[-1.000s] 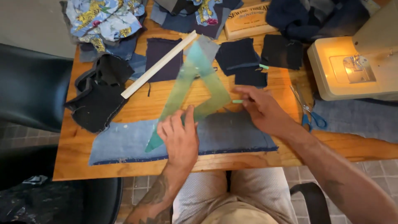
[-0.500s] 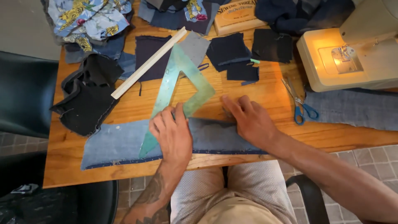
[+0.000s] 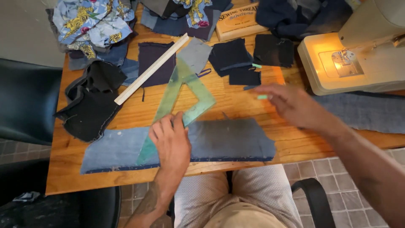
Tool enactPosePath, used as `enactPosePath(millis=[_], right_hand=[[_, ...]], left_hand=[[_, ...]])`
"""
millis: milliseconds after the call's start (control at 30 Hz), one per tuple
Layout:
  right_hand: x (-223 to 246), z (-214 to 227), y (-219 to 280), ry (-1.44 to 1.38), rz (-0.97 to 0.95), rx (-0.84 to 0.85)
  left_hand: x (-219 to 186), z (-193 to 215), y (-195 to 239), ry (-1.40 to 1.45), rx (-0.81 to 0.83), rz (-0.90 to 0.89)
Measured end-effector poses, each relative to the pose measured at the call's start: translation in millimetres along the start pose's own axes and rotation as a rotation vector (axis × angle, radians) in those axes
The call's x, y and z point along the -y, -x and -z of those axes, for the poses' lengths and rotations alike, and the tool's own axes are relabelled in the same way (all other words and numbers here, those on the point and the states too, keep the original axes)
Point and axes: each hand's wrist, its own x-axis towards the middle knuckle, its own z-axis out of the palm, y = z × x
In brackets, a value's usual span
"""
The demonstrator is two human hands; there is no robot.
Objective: Marking and cutting denim fabric into smaller pieces using a ruler, chalk, and scissors.
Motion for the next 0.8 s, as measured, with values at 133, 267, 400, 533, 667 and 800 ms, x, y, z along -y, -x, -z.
enactPosePath(millis=[133,267,400,533,667,800], right_hand=[[-45.8,-49.3,-4.0,0.124,0.539,0.063],[-42.2,-92.9,-20.1,0.645,0.716,-0.048],[-23.2,-62.5,-18.8,0.756,0.774,-0.015],[-84.1,-23.6,-3.7,1.102,0.726,-0.086],[-64.3,10.8,29.1,1.417,0.33,-0.14],[-53.7,-52.1,67.7,0.505,0.268,-0.17]], left_hand=[[7.3,5.4,5.6,0.023,0.087,0.055],[9.8,4.4,9.0,0.069,0.1,0.086],[15.1,2.7,12.5,0.076,0.084,0.102],[20.3,-6.7,15.1,0.05,0.106,0.071],[8.2,8.9,2.1,-0.001,0.025,0.012],[23.8,-12.4,17.4,-0.034,0.116,0.054]])
